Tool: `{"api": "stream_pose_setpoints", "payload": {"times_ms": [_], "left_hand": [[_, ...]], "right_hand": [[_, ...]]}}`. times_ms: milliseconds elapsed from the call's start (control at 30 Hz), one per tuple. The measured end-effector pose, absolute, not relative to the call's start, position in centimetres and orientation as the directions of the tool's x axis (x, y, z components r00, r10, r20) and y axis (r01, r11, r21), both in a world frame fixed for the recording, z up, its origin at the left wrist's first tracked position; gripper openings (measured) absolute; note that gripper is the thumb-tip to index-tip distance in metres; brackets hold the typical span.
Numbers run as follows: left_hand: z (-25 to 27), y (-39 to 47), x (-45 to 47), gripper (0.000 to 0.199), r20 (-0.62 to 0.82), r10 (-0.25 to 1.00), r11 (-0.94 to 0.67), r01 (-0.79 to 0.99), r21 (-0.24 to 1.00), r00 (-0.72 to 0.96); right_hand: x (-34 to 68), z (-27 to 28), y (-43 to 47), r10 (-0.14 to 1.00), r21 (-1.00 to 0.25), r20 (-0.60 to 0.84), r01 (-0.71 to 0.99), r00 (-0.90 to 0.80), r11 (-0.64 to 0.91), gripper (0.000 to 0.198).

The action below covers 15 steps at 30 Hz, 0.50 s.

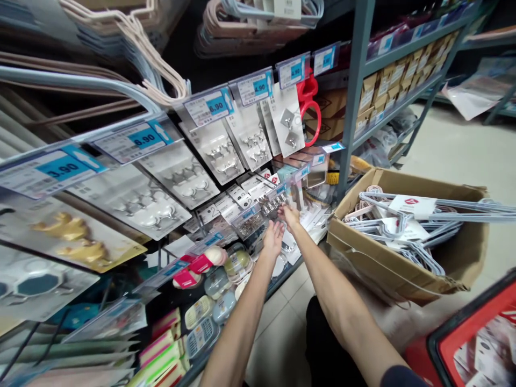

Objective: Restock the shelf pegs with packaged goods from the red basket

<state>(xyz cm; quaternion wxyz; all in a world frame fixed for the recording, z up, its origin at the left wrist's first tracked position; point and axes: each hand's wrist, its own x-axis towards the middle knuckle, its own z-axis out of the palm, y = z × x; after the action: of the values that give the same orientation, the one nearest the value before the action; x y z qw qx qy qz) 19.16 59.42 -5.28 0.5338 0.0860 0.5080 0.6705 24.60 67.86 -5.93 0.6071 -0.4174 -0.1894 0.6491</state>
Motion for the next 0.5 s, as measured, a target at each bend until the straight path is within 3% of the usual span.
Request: {"api": "stream_pose_setpoints", "payload": {"times_ms": [300, 500], "left_hand": [[-5.1, 63.8, 20.2, 0.017, -0.469, 0.691, -0.047, -0.681, 0.731, -0.551], [-4.9, 63.8, 19.8, 0.015, -0.484, 0.652, -0.045, -0.668, 0.743, -0.583]], "right_hand": [[22.8, -7.6, 70.1, 0.934, -0.753, -0.343, -0.623, 0.097, -0.212, 0.016], [22.6, -7.5, 70.3, 0.933, -0.8, -0.328, -0.568, 0.146, -0.192, 0.018]]}}
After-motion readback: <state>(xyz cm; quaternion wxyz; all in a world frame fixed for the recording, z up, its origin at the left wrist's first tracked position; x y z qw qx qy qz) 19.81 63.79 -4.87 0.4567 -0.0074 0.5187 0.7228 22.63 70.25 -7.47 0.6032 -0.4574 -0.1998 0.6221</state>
